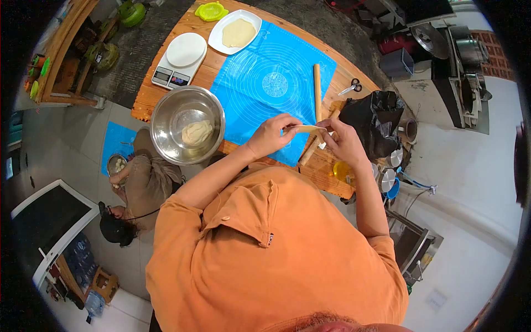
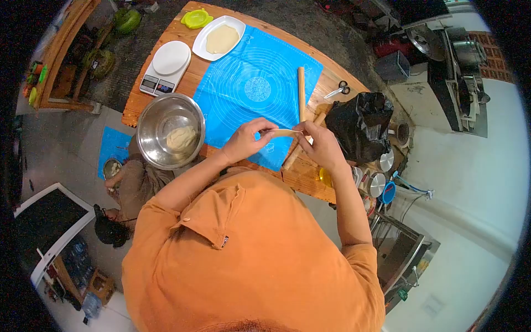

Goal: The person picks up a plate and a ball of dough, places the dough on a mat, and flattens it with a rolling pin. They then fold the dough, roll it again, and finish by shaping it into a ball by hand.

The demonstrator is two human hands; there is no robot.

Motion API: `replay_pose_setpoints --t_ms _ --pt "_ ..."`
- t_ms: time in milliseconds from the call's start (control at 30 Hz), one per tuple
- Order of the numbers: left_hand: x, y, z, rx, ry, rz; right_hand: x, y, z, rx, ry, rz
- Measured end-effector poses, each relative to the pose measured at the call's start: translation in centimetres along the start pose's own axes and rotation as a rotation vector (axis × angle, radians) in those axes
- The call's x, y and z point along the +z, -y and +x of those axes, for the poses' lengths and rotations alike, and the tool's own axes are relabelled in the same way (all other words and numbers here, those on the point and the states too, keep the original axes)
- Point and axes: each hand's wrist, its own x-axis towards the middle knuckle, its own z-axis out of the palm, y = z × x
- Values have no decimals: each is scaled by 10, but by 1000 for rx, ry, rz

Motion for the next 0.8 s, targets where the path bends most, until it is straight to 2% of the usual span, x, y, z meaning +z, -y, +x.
replay_pose_setpoints --t_ms 133,267,333,367,433,467,533,567,633,767,800 --pt "-3 10 5 -16 -11 -12 1 2 4 102 28 61" --pt "-11 23 11 58 18 117 -7 19 15 71 28 -61" --pt "-12 23 11 181 -95 150 -5 15 19 -1 5 -36" --pt "-15 18 12 180 -101 154 -4 15 21 -8 7 -36" --pt "-23 7 12 26 11 -117 -2 16 24 -11 -6 42" --pt "-30 0 13 25 7 -114 -3 17 26 -15 -4 44" --pt "-43 -16 13 -58 193 -114 -6 22 30 -84 -1 154" --pt "-47 -19 12 -59 191 -113 -8 25 31 -85 0 155" --pt "-52 -24 13 202 226 -75 -14 31 32 -70 4 276" --pt "-57 -40 8 117 294 -221 -37 55 29 -31 62 344" --pt "-51 -42 7 61 230 -397 -41 59 30 -56 64 350"
